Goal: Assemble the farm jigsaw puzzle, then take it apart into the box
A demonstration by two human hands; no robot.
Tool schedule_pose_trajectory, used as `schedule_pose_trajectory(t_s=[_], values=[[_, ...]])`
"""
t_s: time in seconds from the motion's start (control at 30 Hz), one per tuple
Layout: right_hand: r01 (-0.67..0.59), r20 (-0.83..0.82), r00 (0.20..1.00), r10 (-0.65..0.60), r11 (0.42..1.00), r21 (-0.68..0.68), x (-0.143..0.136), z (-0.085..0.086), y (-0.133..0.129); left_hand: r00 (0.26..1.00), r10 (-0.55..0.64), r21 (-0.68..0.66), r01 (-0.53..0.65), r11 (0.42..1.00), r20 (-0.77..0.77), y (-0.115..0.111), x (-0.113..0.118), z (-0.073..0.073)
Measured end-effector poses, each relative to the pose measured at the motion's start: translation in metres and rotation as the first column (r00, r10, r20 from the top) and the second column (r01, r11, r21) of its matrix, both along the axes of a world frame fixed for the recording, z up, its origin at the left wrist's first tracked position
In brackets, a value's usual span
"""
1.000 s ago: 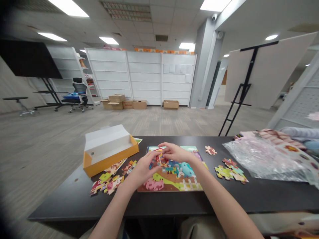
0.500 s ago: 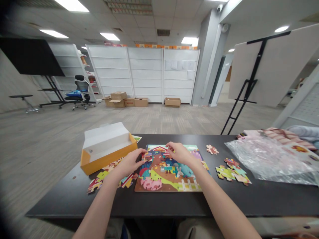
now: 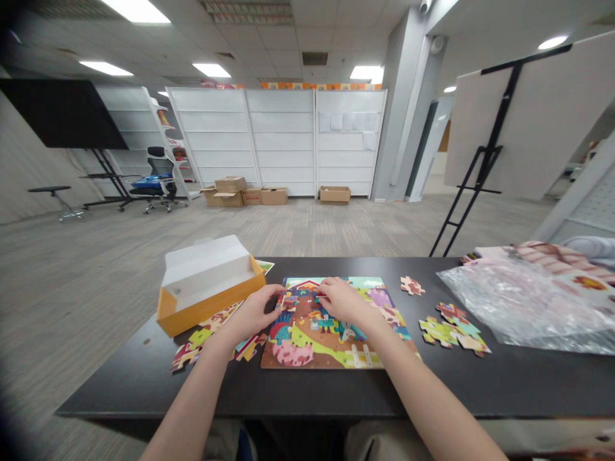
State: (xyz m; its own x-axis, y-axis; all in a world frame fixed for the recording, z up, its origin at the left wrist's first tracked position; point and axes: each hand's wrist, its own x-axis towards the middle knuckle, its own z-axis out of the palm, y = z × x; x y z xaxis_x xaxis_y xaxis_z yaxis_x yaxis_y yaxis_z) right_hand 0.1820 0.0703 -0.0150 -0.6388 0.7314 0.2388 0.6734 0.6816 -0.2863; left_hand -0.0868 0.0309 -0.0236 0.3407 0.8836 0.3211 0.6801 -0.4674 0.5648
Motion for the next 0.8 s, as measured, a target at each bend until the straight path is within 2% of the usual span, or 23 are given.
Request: schedule_pose_trajectory(t_s=[0.13,0.37,0.6,0.8], values=[[0.031,0.04,0.999,-0.031,1.0,0.003,-0.0019,0.0035,-0.0037,1.0,0.02,-0.032,-0.02,0.999,-0.004,0.0002,-0.0018,-0.0027],[0.035,0.082,0.996,-0.035,0.999,-0.002,-0.0033,0.0073,-0.0049,0.998,0.03,-0.097,-0.034,0.995,-0.048,-0.007,0.0005,0.0069],[0.039,0.101,0.994,-0.038,0.999,-0.005,-0.0028,0.006,-0.0046,0.995,0.022,-0.067,-0.029,0.997,-0.099,-0.0057,-0.0024,0.0005],[0.032,0.095,0.995,-0.032,0.999,0.0,-0.0018,0.0044,-0.0042,0.994,0.018,-0.068,-0.025,0.997,-0.104,-0.0089,-0.0037,0.0007]])
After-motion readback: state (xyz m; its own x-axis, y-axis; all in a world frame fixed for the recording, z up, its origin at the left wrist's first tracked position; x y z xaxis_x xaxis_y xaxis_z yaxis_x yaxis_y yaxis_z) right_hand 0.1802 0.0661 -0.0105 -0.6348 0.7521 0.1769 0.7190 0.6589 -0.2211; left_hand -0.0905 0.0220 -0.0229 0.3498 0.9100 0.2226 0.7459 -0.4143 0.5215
